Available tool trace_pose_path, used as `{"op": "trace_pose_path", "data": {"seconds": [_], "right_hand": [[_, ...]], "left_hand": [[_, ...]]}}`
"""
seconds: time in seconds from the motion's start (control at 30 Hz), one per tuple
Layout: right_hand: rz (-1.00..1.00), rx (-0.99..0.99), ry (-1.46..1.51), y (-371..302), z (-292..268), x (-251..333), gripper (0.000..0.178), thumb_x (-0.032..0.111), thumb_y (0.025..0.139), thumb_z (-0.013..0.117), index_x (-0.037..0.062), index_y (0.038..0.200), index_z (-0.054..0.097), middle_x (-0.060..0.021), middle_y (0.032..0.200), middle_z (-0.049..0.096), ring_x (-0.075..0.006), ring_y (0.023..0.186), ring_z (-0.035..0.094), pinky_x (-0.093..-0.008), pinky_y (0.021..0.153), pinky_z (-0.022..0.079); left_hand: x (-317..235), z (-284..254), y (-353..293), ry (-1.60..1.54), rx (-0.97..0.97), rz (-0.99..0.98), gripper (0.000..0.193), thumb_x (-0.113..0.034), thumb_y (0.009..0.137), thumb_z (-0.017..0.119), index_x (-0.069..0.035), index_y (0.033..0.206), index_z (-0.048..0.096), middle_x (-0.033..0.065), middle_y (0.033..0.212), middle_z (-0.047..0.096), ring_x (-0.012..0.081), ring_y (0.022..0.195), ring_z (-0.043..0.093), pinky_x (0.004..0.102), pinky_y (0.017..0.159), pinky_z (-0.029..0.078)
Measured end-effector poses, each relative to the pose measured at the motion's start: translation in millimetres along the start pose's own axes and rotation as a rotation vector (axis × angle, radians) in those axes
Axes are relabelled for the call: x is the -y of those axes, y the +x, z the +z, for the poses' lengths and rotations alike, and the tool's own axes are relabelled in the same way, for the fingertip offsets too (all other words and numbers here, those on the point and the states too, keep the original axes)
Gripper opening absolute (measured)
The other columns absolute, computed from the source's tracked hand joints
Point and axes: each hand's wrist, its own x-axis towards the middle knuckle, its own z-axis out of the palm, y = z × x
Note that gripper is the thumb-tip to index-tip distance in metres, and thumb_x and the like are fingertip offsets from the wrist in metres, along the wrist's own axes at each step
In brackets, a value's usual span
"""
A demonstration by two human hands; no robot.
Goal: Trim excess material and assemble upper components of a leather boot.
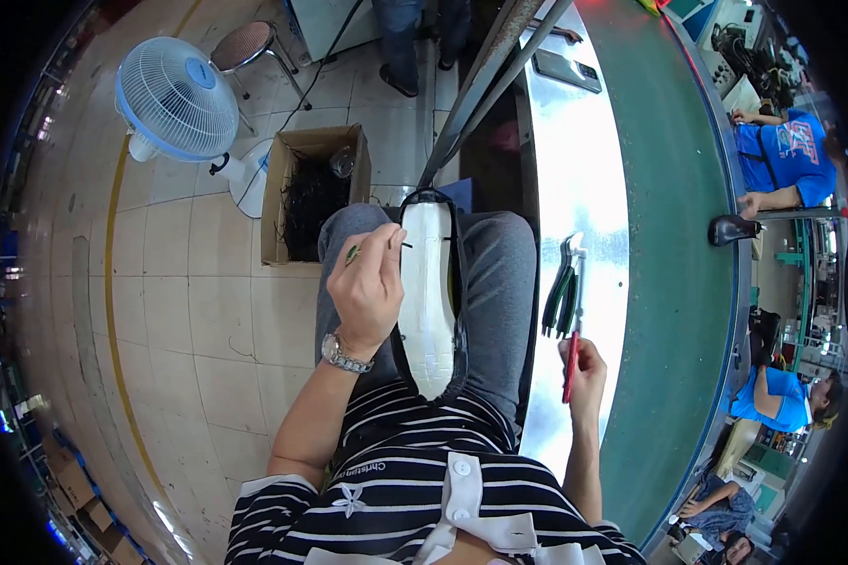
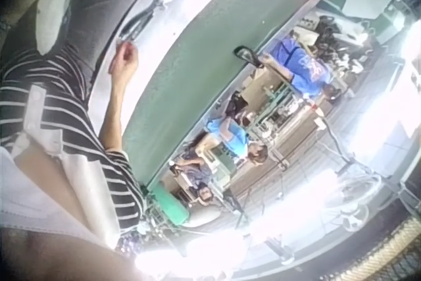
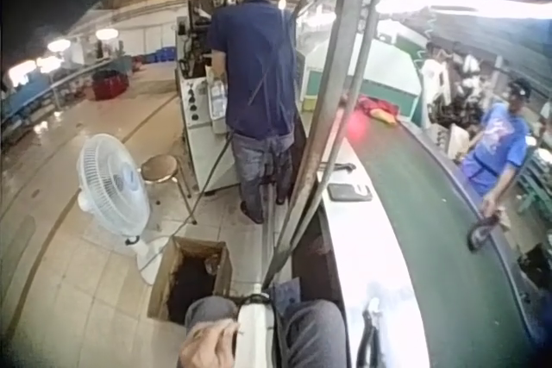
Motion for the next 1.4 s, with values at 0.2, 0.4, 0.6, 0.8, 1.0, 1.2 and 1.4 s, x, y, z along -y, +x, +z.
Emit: {"op": "trace_pose_path", "data": {"seconds": [0.2,0.4,0.6,0.8,1.0,1.2,1.4], "right_hand": [[0.042,-0.353,-0.532,4.9,-40.6,-105.7,0.038,0.02,0.084,0.072,-0.0008,0.115,0.064,-0.013,0.083,0.065,-0.0194,0.069,0.061,-0.0337,0.066,0.048],[-0.139,-0.489,-0.573,7.5,-39.0,-106.2,0.038,0.015,0.086,0.069,-0.0037,0.118,0.061,-0.0158,0.1,0.06,-0.0263,0.091,0.06,-0.0351,0.08,0.048],[-0.354,-0.398,-0.461,69.2,7.7,-46.9,0.049,0.021,0.088,0.067,-0.0014,0.128,0.053,-0.0224,0.12,0.055,-0.0344,0.109,0.056,-0.0413,0.092,0.046],[-0.372,-0.392,-0.644,109.2,50.0,-30.3,0.063,0.034,0.084,0.07,0.0004,0.132,0.05,-0.0238,0.116,0.055,-0.038,0.106,0.054,-0.0445,0.091,0.044],[-0.238,-0.162,-0.406,120.1,25.3,-39.0,0.049,0.024,0.091,0.056,-0.0017,0.132,0.05,-0.0234,0.109,0.059,-0.0355,0.1,0.058,-0.0413,0.09,0.045],[0.182,0.041,0.395,74.0,-15.1,-28.8,0.063,0.018,0.088,0.065,0.0009,0.144,0.039,-0.0056,0.095,0.064,-0.0134,0.088,0.06,-0.0269,0.083,0.044],[0.222,0.212,0.59,48.9,-33.8,3.4,0.069,0.001,0.087,0.06,0.007,0.15,0.03,-0.0113,0.103,0.067,-0.017,0.091,0.063,-0.0292,0.088,0.047]], "left_hand": [[-39.5,-54.1,91.3,-0.24,-0.431,0.096,0.015,-0.004,0.097,0.053,0.006,0.106,0.061,0.0121,0.088,0.071,0.013,0.073,0.066,0.0247,0.061,0.053],[64.3,-63.2,108.0,0.136,-0.121,0.016,0.032,-0.012,0.096,0.058,0.006,0.123,0.056,0.0173,0.11,0.066,0.0193,0.085,0.066,0.028,0.074,0.054],[116.9,-28.0,49.0,0.272,0.14,-0.121,0.05,-0.022,0.096,0.058,0.0,0.139,0.045,0.0184,0.142,0.047,0.0287,0.113,0.058,0.0342,0.09,0.05],[4.0,5.6,6.3,0.017,0.556,0.447,0.043,-0.026,0.095,0.054,-0.005,0.132,0.057,0.0131,0.14,0.051,0.0316,0.136,0.04,0.0445,0.114,0.027],[-38.1,72.1,13.7,-0.02,0.653,0.591,0.046,-0.036,0.092,0.059,-0.003,0.123,0.061,0.0149,0.127,0.06,0.0317,0.125,0.049,0.0446,0.109,0.034],[-38.7,124.5,85.0,-0.235,1.094,0.243,0.042,-0.032,0.084,0.067,-0.005,0.117,0.066,0.0166,0.11,0.068,0.0304,0.096,0.066,0.0378,0.086,0.05],[-24.1,150.4,101.6,-0.269,1.02,0.346,0.026,-0.024,0.092,0.06,-0.003,0.105,0.069,0.0215,0.09,0.068,0.0312,0.078,0.067,0.0387,0.072,0.052]]}}
